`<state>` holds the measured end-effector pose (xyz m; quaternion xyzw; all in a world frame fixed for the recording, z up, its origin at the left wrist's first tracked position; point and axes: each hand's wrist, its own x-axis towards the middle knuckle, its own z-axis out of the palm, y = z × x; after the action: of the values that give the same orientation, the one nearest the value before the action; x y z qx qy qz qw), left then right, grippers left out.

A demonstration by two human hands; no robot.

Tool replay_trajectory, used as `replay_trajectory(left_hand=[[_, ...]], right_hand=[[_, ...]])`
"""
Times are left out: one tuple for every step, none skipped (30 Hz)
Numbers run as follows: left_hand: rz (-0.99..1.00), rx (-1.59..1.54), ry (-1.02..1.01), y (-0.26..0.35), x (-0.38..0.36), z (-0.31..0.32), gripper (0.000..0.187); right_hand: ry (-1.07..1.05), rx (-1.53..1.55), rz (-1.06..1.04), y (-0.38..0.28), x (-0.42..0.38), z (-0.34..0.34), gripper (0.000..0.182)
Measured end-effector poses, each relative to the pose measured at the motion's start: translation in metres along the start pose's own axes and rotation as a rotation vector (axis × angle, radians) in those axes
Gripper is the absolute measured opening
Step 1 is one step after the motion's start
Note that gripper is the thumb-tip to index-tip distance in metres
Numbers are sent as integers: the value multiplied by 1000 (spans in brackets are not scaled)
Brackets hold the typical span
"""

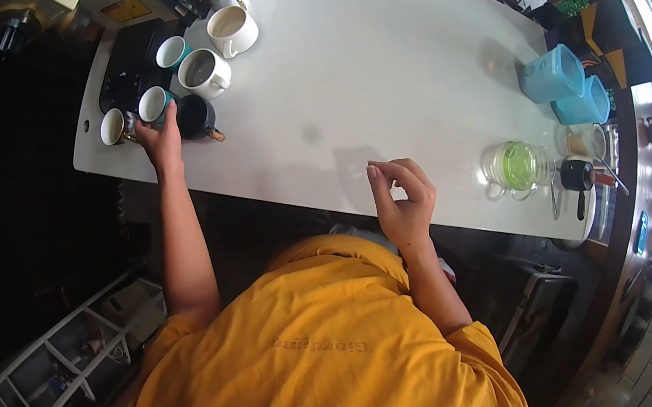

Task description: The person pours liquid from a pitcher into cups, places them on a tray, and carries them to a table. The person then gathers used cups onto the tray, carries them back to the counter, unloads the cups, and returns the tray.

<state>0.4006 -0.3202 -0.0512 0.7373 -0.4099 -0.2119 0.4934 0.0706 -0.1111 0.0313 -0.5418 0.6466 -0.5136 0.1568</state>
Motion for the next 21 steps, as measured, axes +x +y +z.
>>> replay_trajectory(left_hand=[[-25, -27, -18, -3, 8, 3, 86], [-50, -53, -35, -6, 14, 7, 86], [-52, -43, -25, -6, 18, 10, 85], [-50, -46, -37, -6, 21, 13, 85], [-78, -81, -44, -7, 24, 13, 84], [-107, -116, -50, -7, 26, 14, 84], [-105, -78, -18, -11, 31, 16, 82], [-104, -79, -26, -13, 33, 18, 82], [-97, -92, -24, -9, 31, 16, 81], [-91, -104, -22, -6, 28, 15, 79], [-63, -60, -1, -7, 27, 16, 77], [-60, -60, -5, -2, 24, 15, 77], [-22, -45, 21, 2, 20, 14, 74], [17, -30, 46, 8, 17, 13, 71], [23, -28, 41, 11, 17, 11, 71], [58, -54, 41, 14, 18, 9, 68], [93, -80, 41, 17, 17, 7, 66], [148, -88, 83, 25, 13, 5, 61], [172, -86, 94, 37, 9, 0, 62], [197, -86, 101, 49, 3, -4, 62], [236, -126, 139, 53, -1, -4, 63]], right_hand=[[12, -12, 4, -1, -1, 0, 3], [24, -30, 22, -2, -2, 0, 3], [36, -46, 40, -2, -3, 0, 3], [45, -54, 44, -3, -3, -1, 3], [55, -69, 65, -3, -4, -1, 4], [64, -82, 86, -3, -4, 0, 4], [70, -86, 90, -4, -4, 0, 4], [78, -87, 101, -5, -5, 0, 5], [86, -88, 111, -5, -5, 0, 5], [90, -92, 115, -5, -6, -1, 5], [94, -93, 119, -4, -7, -1, 5], [98, -93, 122, -3, -8, -2, 5], [104, -92, 125, -4, -8, -3, 5], [110, -93, 126, -5, -7, -5, 5], [115, -93, 130, -5, -8, -6, 6], [122, -92, 135, -3, -9, -8, 6], [132, -113, 158, 0, -9, -10, 7], [143, -135, 182, 3, -10, -14, 8], [155, -138, 191, 11, -12, -18, 8], [213, -87, 289, 25, -17, -22, 12], [274, -35, 388, 35, -20, -28, 18]])
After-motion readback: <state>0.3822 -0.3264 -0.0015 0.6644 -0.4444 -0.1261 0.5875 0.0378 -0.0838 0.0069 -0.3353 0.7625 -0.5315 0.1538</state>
